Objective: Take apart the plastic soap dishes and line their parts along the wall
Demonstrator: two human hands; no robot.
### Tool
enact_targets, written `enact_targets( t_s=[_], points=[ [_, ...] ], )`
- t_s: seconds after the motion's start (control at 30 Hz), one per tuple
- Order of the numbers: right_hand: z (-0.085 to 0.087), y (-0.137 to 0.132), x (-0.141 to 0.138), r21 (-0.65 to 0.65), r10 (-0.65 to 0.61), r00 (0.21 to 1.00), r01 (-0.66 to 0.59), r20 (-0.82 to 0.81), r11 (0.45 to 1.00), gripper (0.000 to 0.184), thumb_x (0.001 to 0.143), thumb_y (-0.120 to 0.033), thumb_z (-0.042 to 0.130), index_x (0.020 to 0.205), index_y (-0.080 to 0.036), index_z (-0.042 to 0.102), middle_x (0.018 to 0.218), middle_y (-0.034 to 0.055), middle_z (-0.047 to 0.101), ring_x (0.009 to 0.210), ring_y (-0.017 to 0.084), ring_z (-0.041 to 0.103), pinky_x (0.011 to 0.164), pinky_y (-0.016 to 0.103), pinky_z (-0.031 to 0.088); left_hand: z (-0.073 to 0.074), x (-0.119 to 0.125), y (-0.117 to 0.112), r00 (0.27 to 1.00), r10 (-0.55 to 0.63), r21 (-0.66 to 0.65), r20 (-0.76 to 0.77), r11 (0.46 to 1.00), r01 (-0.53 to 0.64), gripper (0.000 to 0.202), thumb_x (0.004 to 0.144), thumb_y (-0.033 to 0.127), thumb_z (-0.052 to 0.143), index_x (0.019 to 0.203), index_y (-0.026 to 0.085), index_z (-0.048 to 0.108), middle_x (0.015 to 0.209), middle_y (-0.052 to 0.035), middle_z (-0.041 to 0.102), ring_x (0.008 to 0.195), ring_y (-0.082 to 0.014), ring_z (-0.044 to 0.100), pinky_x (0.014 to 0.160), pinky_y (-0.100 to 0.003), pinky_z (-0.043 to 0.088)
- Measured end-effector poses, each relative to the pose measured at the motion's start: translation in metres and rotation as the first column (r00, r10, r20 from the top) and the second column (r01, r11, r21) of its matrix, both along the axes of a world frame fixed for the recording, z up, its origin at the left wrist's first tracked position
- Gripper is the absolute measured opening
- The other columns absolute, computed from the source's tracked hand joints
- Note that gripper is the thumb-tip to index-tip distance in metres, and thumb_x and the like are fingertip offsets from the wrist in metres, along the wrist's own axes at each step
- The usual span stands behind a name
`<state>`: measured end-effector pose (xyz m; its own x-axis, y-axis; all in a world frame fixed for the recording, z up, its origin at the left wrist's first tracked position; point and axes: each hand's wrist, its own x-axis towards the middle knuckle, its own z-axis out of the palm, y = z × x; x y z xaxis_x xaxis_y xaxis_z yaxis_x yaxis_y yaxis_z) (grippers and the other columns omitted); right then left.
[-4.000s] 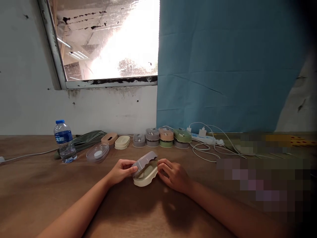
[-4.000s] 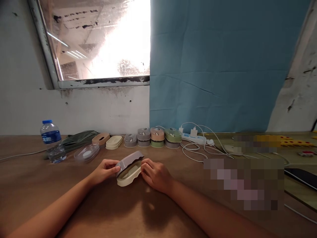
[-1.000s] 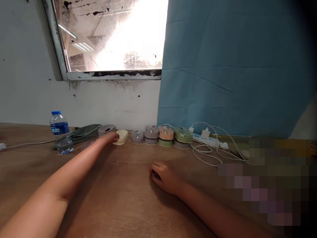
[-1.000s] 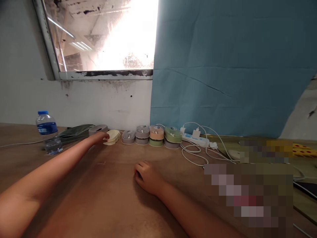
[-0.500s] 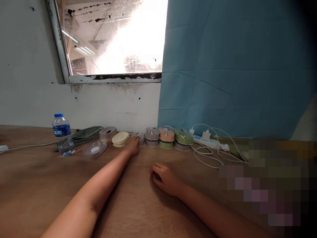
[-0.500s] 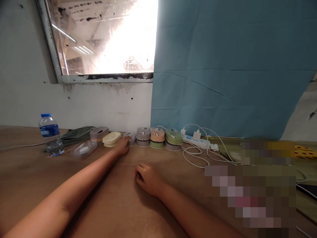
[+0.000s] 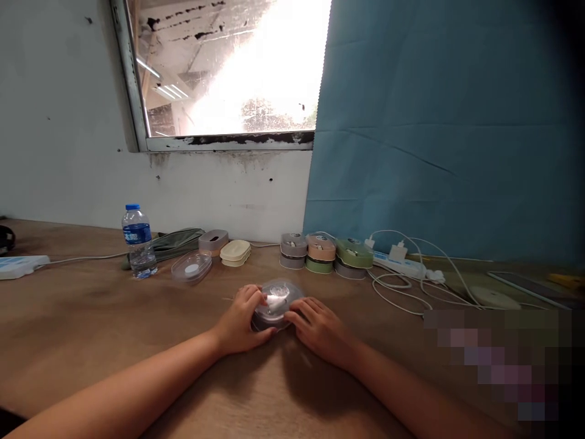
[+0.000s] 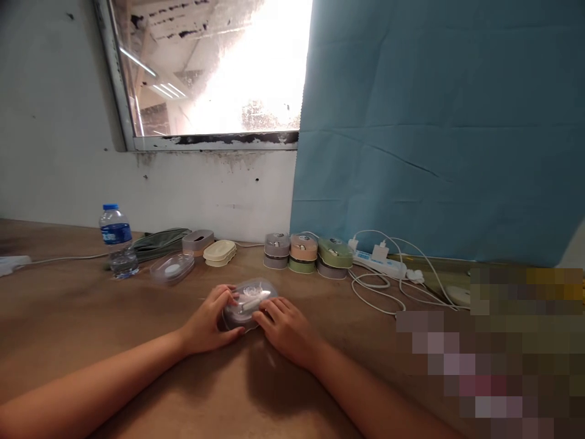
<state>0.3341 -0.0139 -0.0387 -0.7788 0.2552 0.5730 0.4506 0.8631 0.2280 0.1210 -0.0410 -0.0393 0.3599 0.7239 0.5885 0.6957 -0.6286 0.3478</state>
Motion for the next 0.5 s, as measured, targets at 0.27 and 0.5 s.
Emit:
enact_targets(
  t_s=[0.27,0.5],
  points=[
    [0.004,-0.004,0.004,0.075,0.16,0.983,-0.167,0.091,0.983,0.025,0.088,-0.012,0.037,0.102,-0.018,0.057,0.098,0.0054,0.062,0.088,0.016,0.057,0.084,0.034,0.046,0.015,-0.018,0.005,0.98,-0.076,-0.098,0.186,0.99,0.096,0.029,0.069,0.043,0.064,0.069,0.018,0.048,0.072,-0.0011,0.054,0.068,-0.0132,0.05,0.064,-0.025,0.042],
    [0.006,0.0,0.004,-0.025,0.17,0.982,-0.169,0.081,0.985,0.033,0.081,-0.007,0.038,0.109,-0.016,0.052,0.1,0.0074,0.062,0.091,0.017,0.057,0.083,0.035,0.046,0.014,-0.028,0.011,0.978,0.02,-0.009,0.206,1.0,-0.019,0.014,0.084,0.032,0.045,0.092,0.021,0.044,0.093,-0.0027,0.053,0.069,-0.0101,0.054,0.064,-0.023,0.044]
  ],
)
